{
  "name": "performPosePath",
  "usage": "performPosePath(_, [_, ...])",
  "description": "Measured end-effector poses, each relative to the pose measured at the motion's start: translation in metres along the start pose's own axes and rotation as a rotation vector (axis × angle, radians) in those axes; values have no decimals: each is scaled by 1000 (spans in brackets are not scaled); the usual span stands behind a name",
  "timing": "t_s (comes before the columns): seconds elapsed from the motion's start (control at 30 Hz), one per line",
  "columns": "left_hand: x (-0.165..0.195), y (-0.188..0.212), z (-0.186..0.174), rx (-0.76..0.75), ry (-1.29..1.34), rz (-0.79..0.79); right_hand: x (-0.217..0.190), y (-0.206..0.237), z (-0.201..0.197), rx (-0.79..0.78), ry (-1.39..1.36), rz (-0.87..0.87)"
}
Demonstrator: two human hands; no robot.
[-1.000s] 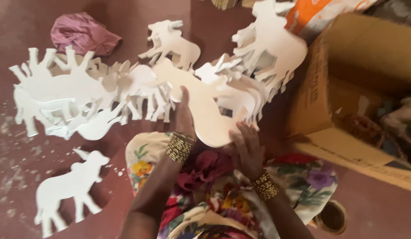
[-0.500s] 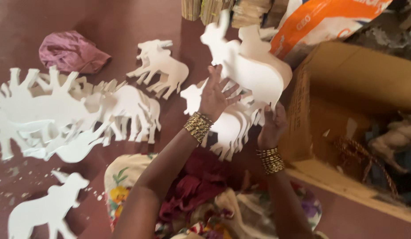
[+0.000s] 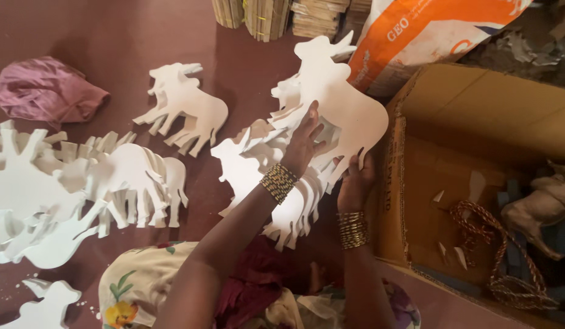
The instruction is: The person sits on the floor and wipes white wooden animal-shaped cutouts one at a time with a maroon cloth, turning each piece over to wipe both sides, then sets it on a growing pile of finished cutouts.
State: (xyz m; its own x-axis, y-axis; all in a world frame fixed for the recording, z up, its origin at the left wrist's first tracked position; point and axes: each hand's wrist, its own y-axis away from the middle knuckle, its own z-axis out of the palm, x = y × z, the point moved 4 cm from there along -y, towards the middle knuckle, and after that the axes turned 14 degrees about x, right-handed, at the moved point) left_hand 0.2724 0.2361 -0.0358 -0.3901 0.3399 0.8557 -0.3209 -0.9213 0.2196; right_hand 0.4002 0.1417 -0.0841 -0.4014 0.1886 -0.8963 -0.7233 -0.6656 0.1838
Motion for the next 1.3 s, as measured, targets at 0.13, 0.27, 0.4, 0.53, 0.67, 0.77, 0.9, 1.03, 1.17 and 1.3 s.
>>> performPosePath(0.13, [3, 4, 6, 11, -75, 43, 2, 5, -10, 113, 305, -334])
performPosePath(0.27, [4, 4, 7, 16, -86, 25, 5, 17, -7, 96, 598, -423])
performPosePath(0.4, [-8, 3, -1, 49, -100, 55, 0, 24, 0, -33, 288, -185])
performPosePath(0.53, [-26, -4, -15, 137, -221, 245, -10, 34, 11, -295, 249, -282])
performPosePath(0.67, [-44, -18, -15, 73, -302, 358, 9, 34, 14, -232, 748, -500])
performPosePath(0.77, [-55, -23, -12, -26, -455, 353, 24, 33, 14, -189, 822, -775])
performPosePath(0.9, [-63, -13, -6, -69, -642, 508, 35, 30, 4, -135, 784, -806])
performPosePath(1.03, [-73, 16, -9, 152, -672, 570, 23, 43, 7, -64, 789, -975])
performPosePath(1.17, [-65, 74, -32, 156, -676, 731, 5, 70, 21, -160, 716, -932])
performPosePath(1.3, [-43, 129, -72, 239, -642, 669, -6, 110, 41, -276, 798, -1018])
